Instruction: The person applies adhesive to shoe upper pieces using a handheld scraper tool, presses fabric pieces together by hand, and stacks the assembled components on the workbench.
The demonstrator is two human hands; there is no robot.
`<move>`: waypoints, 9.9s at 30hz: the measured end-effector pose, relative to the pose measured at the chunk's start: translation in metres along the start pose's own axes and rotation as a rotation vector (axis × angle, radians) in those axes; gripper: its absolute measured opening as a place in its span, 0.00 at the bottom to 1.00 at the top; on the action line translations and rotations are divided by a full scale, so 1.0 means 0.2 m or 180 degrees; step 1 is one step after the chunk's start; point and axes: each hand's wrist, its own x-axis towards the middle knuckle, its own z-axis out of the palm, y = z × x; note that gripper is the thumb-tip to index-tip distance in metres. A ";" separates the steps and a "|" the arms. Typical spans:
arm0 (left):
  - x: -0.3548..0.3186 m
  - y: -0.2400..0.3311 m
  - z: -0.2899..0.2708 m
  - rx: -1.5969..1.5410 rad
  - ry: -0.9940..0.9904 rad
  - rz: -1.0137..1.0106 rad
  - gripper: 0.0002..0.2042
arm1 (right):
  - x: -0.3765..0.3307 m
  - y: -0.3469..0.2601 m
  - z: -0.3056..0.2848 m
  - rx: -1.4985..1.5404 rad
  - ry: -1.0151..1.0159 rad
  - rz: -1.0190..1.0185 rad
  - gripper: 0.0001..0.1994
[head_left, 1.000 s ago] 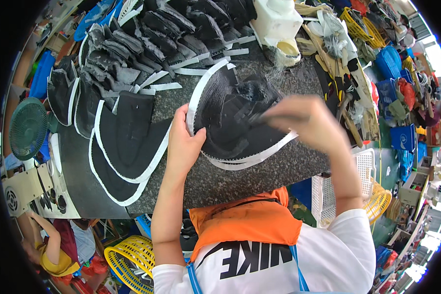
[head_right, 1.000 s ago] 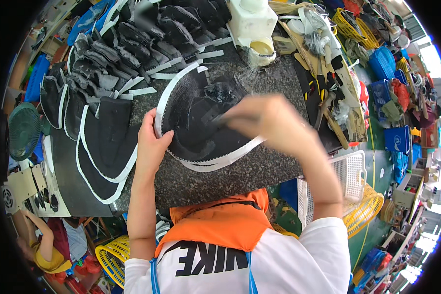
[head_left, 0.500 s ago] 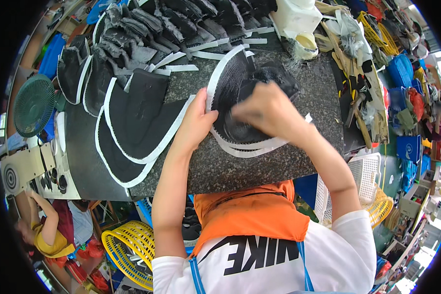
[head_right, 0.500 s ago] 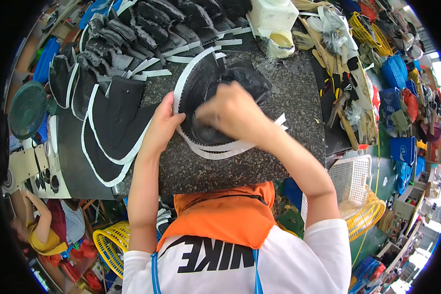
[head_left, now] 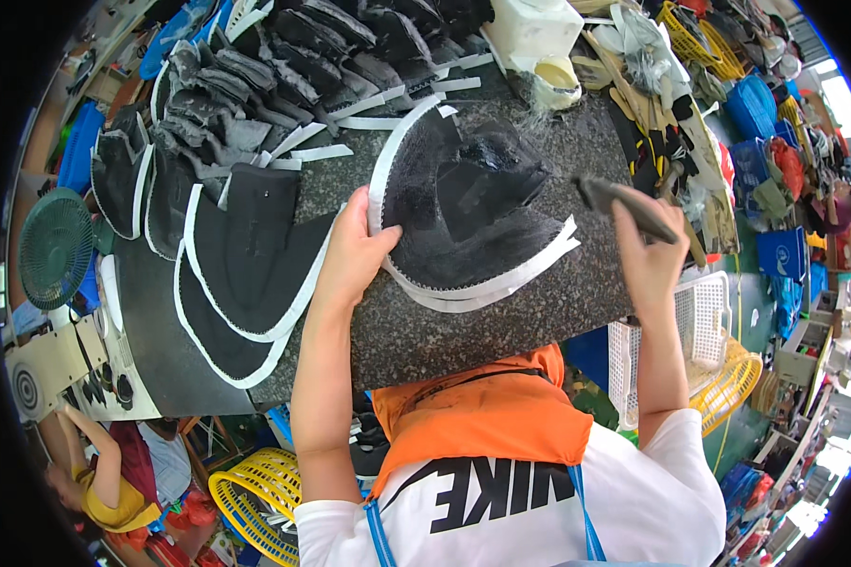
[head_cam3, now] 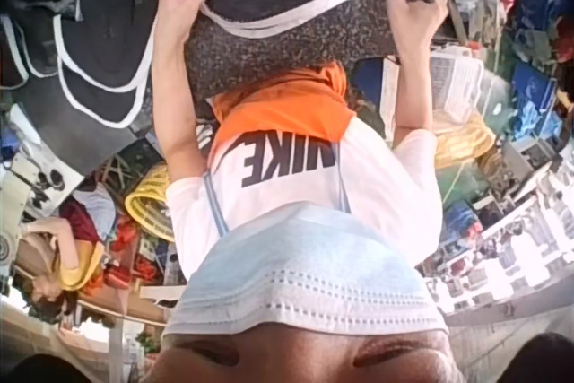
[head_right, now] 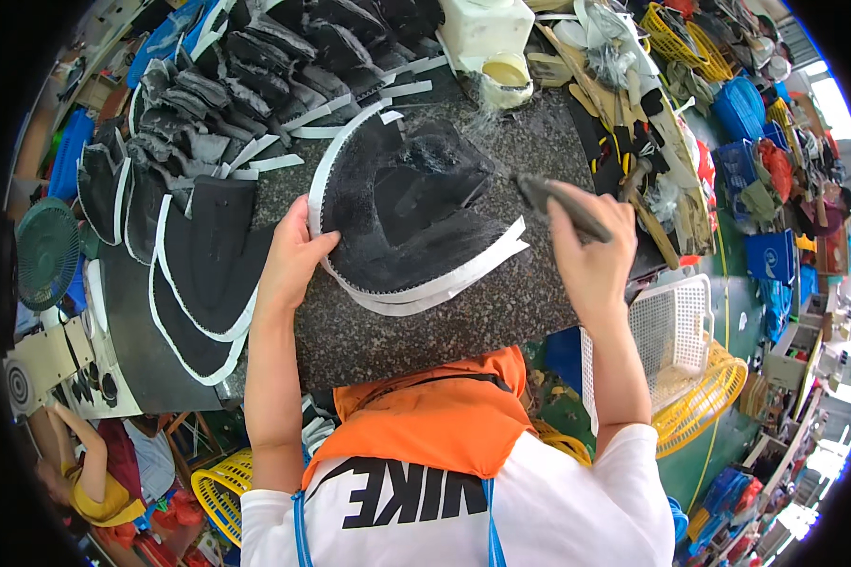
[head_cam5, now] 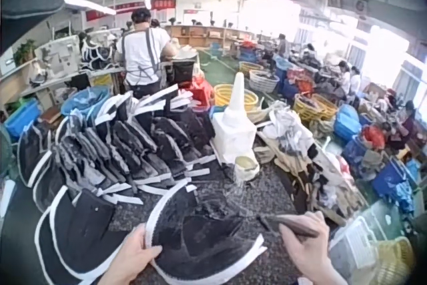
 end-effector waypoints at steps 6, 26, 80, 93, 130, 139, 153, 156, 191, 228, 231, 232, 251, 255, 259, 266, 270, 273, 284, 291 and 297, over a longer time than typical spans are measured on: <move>0.01 -0.01 0.04 -0.0371 0.0228 -0.0062 0.22 | 0.42 0.01 0.18 0.1098 -0.0574 -0.0385 0.09; -0.48 0.63 -1.34 0.0406 0.2720 0.2053 0.24 | 0.76 0.52 0.46 0.0772 -0.0338 0.0317 0.22; 0.14 -0.06 0.45 0.4398 0.0002 0.2920 0.37 | 0.43 0.10 0.39 0.1945 -0.1419 0.0129 0.13; 0.08 0.02 0.44 0.4184 -0.0165 0.2799 0.35 | 0.69 0.45 0.61 -0.0201 -0.0544 -0.0322 0.08; -0.44 -0.24 0.25 0.2452 0.1985 0.1473 0.41 | 0.18 -0.31 0.38 0.1698 -0.3017 -0.2137 0.11; -0.10 -0.04 0.06 0.0397 0.0901 0.0086 0.46 | 0.83 0.35 0.48 -0.0755 -0.0938 -0.0275 0.14; -0.05 -0.04 0.12 0.2395 0.1117 0.0693 0.27 | 0.48 -0.04 0.44 0.1561 -0.2452 -0.1834 0.15; -0.05 -0.01 0.12 0.2017 0.1050 0.0327 0.27 | 0.41 0.13 0.27 0.1371 -0.2700 -0.1345 0.15; -0.04 -0.14 -0.06 0.0778 0.0311 0.0318 0.25 | 0.71 -0.06 0.63 0.0410 -0.1247 -0.0620 0.12; -0.61 1.47 -0.27 0.1721 0.0467 0.4318 0.22 | 0.77 0.43 0.35 0.0809 -0.0408 0.0144 0.13; -0.60 1.35 -0.22 0.1365 0.0510 0.4070 0.22 | 0.79 0.38 0.36 0.0155 -0.0476 0.0276 0.15; -0.56 1.33 -0.15 0.1149 0.0395 0.4071 0.22 | 0.82 0.80 0.55 0.0767 -0.0292 0.0144 0.15; 0.05 0.01 0.46 0.2948 0.0212 0.2774 0.18 | 0.67 0.33 0.36 0.0010 0.0173 -0.0130 0.12; 0.11 -0.08 0.49 0.3590 -0.0196 0.2594 0.30 | 0.58 0.17 0.28 0.1595 -0.1682 0.1251 0.14; 0.11 -0.08 0.47 0.3794 -0.0434 0.2516 0.32 | 0.51 0.17 0.55 0.1035 -0.1535 -0.0176 0.13; 0.14 -0.08 0.46 0.3719 -0.0458 0.2538 0.31 | 0.54 0.12 0.49 0.1119 -0.1620 -0.0366 0.09; 0.12 -0.05 0.45 0.3707 -0.0427 0.2538 0.31 | 0.43 0.32 0.33 0.1451 -0.2168 -0.0883 0.11; 0.13 -0.09 0.42 0.3652 -0.0355 0.2559 0.31 | 0.41 0.40 0.15 0.0878 -0.2570 0.0153 0.09; 0.10 -0.07 0.43 0.3796 -0.0268 0.2662 0.30 | 0.52 0.09 0.55 0.1109 -0.1210 -0.1316 0.12; 0.07 -0.09 0.41 0.3741 -0.0338 0.2608 0.31 | 0.43 0.05 0.45 0.1152 -0.1473 -0.0096 0.11; 0.15 -0.06 0.41 0.3498 -0.0376 0.2760 0.29 | 0.56 0.21 0.25 0.0850 -0.0581 -0.0167 0.12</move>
